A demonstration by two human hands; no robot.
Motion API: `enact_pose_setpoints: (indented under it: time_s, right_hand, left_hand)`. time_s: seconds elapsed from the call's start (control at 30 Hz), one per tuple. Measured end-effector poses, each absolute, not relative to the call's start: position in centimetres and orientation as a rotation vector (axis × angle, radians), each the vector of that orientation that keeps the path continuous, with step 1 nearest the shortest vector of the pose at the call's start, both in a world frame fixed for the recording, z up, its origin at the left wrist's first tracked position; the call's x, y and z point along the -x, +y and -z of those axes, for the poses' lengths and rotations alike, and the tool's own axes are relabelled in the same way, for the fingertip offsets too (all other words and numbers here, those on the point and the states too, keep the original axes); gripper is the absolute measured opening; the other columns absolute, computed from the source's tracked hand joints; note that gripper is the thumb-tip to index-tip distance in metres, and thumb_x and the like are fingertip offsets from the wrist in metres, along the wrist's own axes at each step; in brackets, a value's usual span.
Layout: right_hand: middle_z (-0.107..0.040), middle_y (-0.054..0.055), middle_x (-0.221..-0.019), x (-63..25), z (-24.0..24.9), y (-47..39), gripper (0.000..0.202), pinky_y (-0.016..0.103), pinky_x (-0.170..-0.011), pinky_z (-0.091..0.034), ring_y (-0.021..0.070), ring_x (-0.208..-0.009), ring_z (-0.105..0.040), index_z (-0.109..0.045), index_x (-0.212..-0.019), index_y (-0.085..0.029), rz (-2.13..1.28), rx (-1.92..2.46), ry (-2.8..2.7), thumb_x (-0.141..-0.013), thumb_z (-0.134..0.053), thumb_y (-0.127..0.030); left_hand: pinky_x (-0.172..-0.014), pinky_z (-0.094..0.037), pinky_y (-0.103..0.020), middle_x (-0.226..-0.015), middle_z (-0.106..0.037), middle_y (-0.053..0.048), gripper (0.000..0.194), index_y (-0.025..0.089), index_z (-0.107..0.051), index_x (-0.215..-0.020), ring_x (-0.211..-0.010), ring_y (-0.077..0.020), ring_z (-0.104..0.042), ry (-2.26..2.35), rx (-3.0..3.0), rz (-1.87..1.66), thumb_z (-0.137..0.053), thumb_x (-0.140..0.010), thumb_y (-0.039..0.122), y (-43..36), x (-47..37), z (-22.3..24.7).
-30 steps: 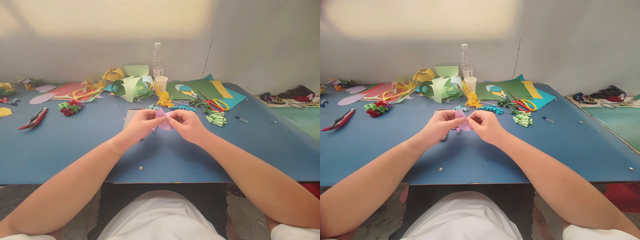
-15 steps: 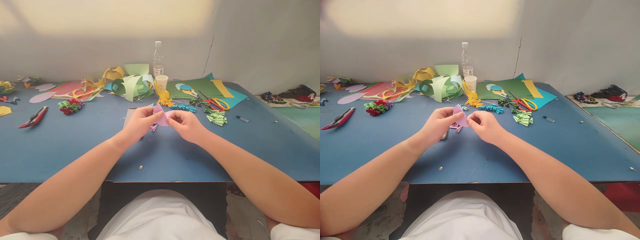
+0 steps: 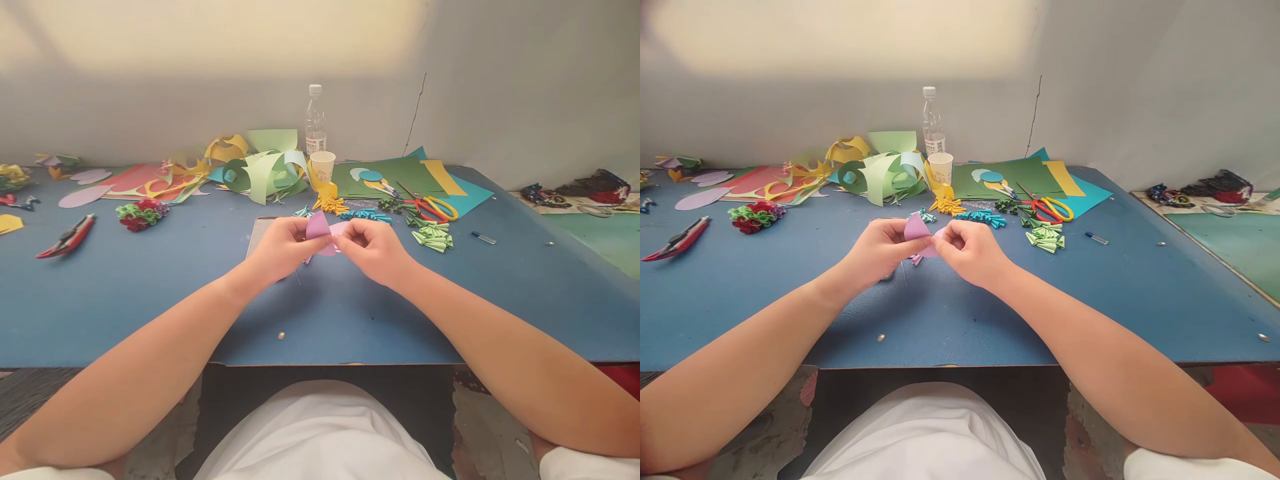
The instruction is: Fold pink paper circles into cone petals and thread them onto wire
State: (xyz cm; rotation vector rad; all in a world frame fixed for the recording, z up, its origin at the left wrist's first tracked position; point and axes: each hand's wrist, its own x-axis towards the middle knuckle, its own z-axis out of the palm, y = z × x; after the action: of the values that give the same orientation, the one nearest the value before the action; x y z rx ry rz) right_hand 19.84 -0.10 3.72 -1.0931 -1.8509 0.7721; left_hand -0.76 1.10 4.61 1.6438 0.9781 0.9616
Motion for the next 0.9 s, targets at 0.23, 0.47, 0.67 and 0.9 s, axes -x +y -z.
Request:
enact_pose_setpoints:
  time_s: [0.23,0.47,0.67,0.9]
  right_hand:
    - [-0.07,0.005,-0.081,-20.1,-3.7,0.2,0.016,0.031,-0.058,-0.043,0.0159,-0.066,-0.056,-0.07,-0.083,-0.019,-0.867,1.006,-1.874,-0.091,-0.068,-0.032]
    - [-0.073,0.004,-0.081,-20.0,-3.4,0.4,0.015,0.032,-0.062,-0.049,0.0177,-0.07,-0.063,-0.071,-0.086,-0.019,-0.953,1.0,-1.704,-0.089,-0.072,-0.034]
    - [-0.073,0.004,-0.079,-19.8,-3.2,0.4,0.018,0.032,-0.066,-0.053,0.0179,-0.072,-0.065,-0.073,-0.086,-0.019,-0.984,0.952,-1.597,-0.088,-0.074,-0.037]
    - [-0.07,0.002,-0.073,-20.0,-3.8,0.4,0.016,0.029,-0.057,-0.046,0.0144,-0.062,-0.058,-0.071,-0.079,-0.018,-1.012,0.992,-1.655,-0.083,-0.073,-0.034]
  left_hand:
    - [-0.057,-0.037,-0.028,-0.072,-0.068,-0.002,0.024,0.017,-0.073,-0.072,-0.064,-0.0133,-0.049,1.019,-1.828,-0.844,-0.076,-0.085,0.037,1.0,0.8,-4.5]
    - [-0.057,-0.034,-0.027,-0.075,-0.063,-0.002,0.027,0.019,-0.078,-0.083,-0.068,-0.0138,-0.05,1.003,-1.774,-0.782,-0.073,-0.089,0.045,1.0,0.8,-4.5]
    - [-0.067,-0.04,-0.028,-0.081,-0.066,-0.002,0.028,0.019,-0.078,-0.084,-0.074,-0.0146,-0.053,0.89,-1.665,-0.853,-0.076,-0.088,0.047,0.8,0.4,-4.2]
    - [-0.06,-0.036,-0.029,-0.072,-0.055,0.0,0.033,0.019,-0.073,-0.083,-0.067,-0.0139,-0.046,0.905,-1.617,-0.945,-0.075,-0.087,0.052,0.1,-0.5,-3.1]
